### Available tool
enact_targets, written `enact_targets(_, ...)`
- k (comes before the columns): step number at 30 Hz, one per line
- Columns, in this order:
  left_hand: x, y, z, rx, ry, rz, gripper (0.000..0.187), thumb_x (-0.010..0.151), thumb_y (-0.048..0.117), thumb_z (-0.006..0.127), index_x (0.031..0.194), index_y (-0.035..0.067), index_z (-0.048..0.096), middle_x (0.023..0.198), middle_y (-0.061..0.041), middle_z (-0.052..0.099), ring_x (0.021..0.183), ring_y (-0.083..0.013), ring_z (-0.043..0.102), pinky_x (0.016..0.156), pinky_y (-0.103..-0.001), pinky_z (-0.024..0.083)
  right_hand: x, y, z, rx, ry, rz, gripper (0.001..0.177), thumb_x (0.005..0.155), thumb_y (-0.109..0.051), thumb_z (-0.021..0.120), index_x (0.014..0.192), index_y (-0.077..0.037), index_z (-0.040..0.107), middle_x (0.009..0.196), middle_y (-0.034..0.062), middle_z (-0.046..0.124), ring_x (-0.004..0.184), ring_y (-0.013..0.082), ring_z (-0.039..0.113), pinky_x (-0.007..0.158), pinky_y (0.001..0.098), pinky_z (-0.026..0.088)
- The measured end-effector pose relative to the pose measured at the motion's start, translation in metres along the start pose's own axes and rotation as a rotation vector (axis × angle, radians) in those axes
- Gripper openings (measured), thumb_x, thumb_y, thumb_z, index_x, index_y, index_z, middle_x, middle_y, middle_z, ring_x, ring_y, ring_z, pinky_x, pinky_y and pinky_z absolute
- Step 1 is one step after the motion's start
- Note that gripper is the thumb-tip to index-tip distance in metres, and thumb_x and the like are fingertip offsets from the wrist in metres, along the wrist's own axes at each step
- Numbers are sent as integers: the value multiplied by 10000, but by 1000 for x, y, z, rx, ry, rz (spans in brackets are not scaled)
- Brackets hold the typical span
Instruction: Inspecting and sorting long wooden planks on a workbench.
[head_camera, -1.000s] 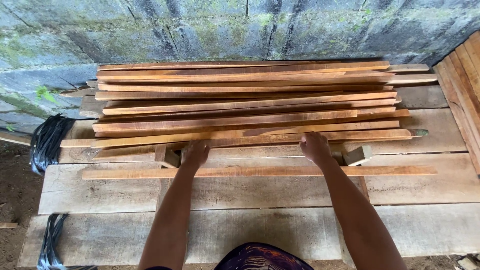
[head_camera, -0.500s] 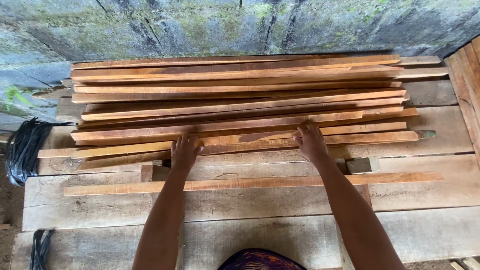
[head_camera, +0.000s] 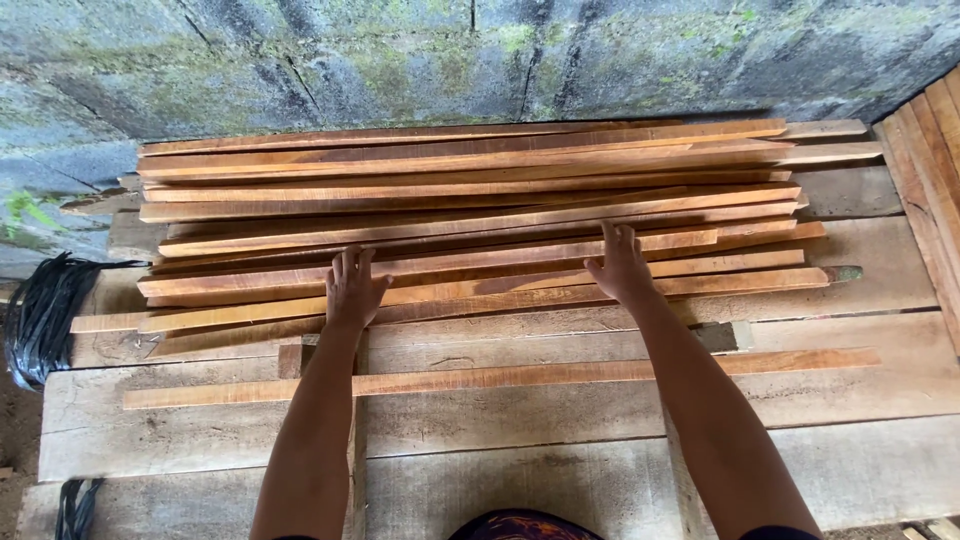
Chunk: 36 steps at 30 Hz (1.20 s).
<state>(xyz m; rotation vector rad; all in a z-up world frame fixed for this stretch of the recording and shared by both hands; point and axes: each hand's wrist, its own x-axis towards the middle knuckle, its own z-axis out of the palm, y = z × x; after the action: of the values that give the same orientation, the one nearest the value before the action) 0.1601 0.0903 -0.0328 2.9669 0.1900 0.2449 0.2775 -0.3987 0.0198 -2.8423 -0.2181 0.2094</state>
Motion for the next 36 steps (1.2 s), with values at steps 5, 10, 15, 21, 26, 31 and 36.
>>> enact_targets(5,34,-8,-11,10,-15,4,644,909,455,695,1451,191,468,1469,-82,425,1428,-282,391,1065,-510,454,24,0,-15,-142,68,-77,738,907,-334,709,1559,-149,415,1489,159,409,1404,403,409,1112,536,415)
enact_targets(10,66,-20,-3,31,-109,-11,648,978,410,624,1544,177,409,1581,-83,427,1489,-260,384,1196,-511,354,48,-5,-26,-120,-6,-78,676,1020,-290,542,1645,-222,294,1670,103,311,1532,376,280,1260,580,205)
enact_targets(15,77,-41,39,149,-149,20,621,936,437,681,1489,245,474,1377,-27,559,1392,-244,495,1150,-504,396,66,10,-4,-218,7,-57,611,1041,-409,508,1626,-370,338,1581,19,445,1491,353,351,1230,658,197)
enact_targets(21,78,-43,56,315,-90,39,458,816,425,797,1201,269,604,1198,-11,502,1218,-283,488,1013,-482,453,92,52,41,-458,359,-244,412,792,-400,844,1166,-292,708,1119,-35,582,1155,279,553,1151,603,311)
enact_targets(26,70,-39,38,353,173,127,406,818,375,801,1110,173,604,1104,-24,522,1130,-230,557,1056,-467,462,69,29,5,-586,551,-467,412,660,-358,914,974,-175,721,1087,32,662,1099,258,648,1144,620,393)
enact_targets(31,57,-34,14,193,363,193,396,927,238,664,1235,34,520,1036,-129,573,1078,-309,616,1133,-521,387,51,39,-2,-487,594,-563,450,671,-267,906,999,-78,662,1048,90,729,1055,269,724,1123,573,469)
enact_targets(36,34,-12,-27,-142,165,-47,610,712,259,814,1183,189,433,1158,-68,446,1217,-311,416,1201,-563,134,8,33,-38,-468,700,-516,589,654,-381,880,1139,-126,665,1002,56,663,984,257,681,946,400,523)
